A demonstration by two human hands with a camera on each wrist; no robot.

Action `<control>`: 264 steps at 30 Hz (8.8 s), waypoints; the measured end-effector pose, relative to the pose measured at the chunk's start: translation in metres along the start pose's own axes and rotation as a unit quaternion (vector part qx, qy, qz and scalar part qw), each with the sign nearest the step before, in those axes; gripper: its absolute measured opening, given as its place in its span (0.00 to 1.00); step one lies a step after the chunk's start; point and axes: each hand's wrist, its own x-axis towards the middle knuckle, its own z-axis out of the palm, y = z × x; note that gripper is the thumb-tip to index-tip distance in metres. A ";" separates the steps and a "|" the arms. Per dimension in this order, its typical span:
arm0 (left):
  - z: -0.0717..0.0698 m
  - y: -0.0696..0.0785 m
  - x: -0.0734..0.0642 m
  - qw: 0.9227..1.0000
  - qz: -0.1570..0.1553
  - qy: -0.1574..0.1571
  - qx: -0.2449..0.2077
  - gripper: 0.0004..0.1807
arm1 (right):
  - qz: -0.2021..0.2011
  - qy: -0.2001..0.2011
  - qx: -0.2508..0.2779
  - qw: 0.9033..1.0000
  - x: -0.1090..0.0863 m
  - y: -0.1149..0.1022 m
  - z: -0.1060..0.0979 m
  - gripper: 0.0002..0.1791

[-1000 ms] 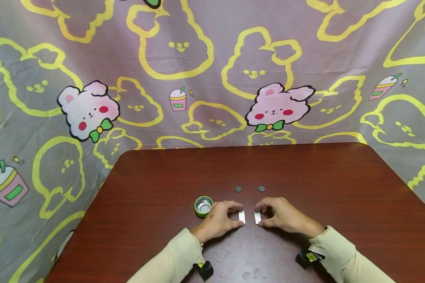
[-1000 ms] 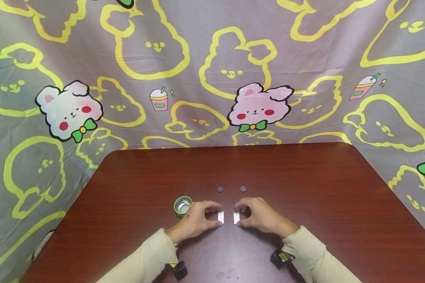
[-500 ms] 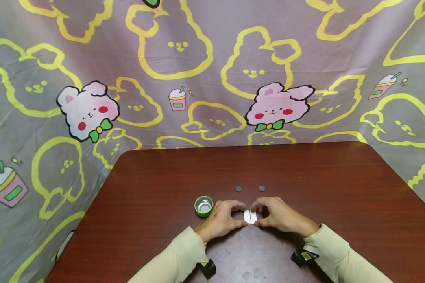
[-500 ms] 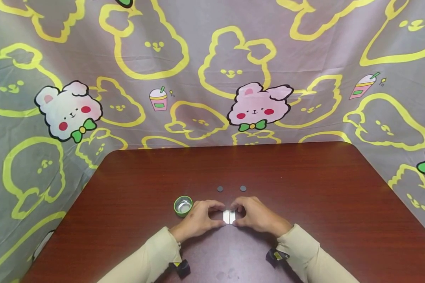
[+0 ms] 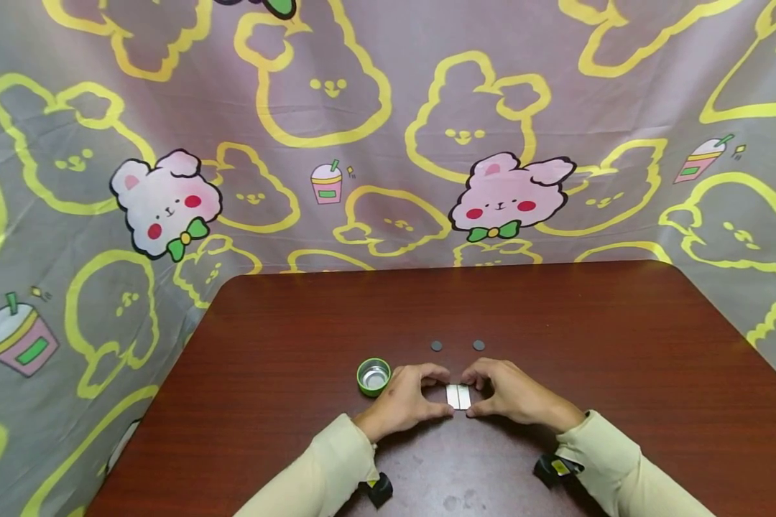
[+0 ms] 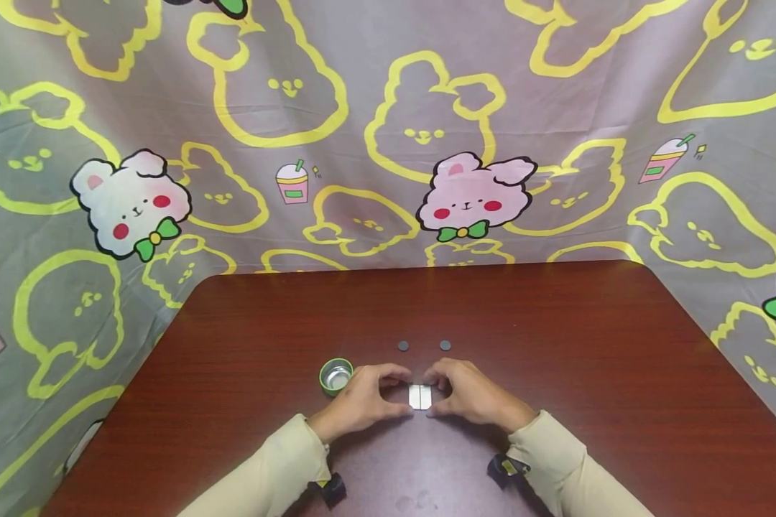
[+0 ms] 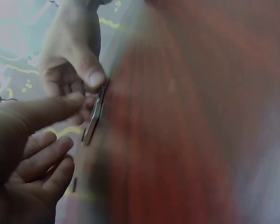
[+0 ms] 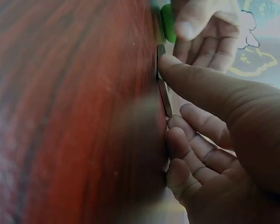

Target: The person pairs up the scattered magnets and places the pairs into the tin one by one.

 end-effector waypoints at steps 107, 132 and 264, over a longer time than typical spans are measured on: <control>-0.074 -0.060 -0.045 0.991 -0.050 0.081 -0.090 0.37 | 0.209 -0.046 0.407 0.888 0.041 -0.029 0.009 0.19; -0.075 -0.057 -0.045 0.991 -0.061 0.085 -0.087 0.35 | 0.208 -0.038 0.429 0.878 0.073 -0.042 0.028 0.17; -0.079 -0.045 -0.046 0.988 -0.071 0.084 -0.109 0.34 | -0.008 -0.053 -0.034 0.998 0.085 -0.084 0.065 0.18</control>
